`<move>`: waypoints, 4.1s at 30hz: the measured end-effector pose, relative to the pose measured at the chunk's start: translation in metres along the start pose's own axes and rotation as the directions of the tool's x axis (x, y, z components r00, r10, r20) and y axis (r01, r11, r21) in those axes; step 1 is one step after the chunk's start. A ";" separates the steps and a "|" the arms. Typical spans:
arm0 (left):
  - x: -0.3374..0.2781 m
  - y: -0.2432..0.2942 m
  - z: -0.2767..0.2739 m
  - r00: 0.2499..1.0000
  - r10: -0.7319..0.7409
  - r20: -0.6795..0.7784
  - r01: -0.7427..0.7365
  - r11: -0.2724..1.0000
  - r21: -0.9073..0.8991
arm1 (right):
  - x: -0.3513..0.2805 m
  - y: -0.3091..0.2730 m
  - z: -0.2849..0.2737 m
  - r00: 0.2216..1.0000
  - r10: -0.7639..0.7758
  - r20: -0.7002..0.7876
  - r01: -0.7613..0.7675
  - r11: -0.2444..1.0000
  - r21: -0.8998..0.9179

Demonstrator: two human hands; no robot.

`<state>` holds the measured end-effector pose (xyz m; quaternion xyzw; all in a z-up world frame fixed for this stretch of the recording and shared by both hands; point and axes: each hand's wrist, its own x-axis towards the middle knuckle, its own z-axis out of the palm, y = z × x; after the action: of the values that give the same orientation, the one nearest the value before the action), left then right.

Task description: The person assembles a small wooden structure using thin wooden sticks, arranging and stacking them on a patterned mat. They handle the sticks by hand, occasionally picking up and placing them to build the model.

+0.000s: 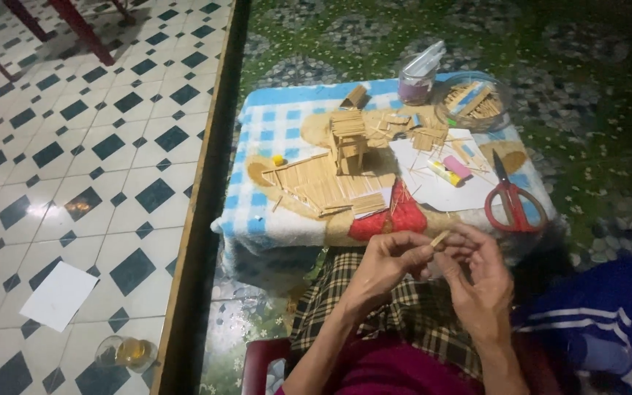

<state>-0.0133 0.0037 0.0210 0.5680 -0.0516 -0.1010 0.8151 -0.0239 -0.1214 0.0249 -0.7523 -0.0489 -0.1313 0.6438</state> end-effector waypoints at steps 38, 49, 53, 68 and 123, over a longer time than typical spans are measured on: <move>-0.006 0.014 0.006 0.989 -0.113 0.099 0.069 0.927 0.370 | 0.002 0.001 -0.019 0.999 0.005 -0.043 -0.005 1.000 -0.009; -0.005 0.008 0.005 0.996 -0.039 0.082 -0.003 0.890 0.455 | 0.004 0.003 -0.023 0.998 0.045 0.043 -0.040 0.993 -0.115; -0.003 0.004 0.005 0.987 0.039 0.154 -0.114 0.852 0.512 | 0.007 0.019 -0.025 0.960 -0.253 0.117 0.278 0.888 -0.365; 0.001 0.004 0.002 0.982 0.011 0.188 -0.124 0.793 0.597 | 0.006 0.024 -0.025 0.984 -0.125 0.128 0.157 0.947 -0.281; 0.010 -0.028 0.000 0.991 -0.117 0.071 0.119 0.993 -0.021 | 0.002 0.020 -0.008 0.964 0.220 -0.148 -0.221 0.975 0.009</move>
<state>-0.0066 -0.0078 -0.0059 0.5557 -0.0450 -0.1696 0.8126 -0.0183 -0.1324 0.0077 -0.7437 0.0835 -0.1145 0.6533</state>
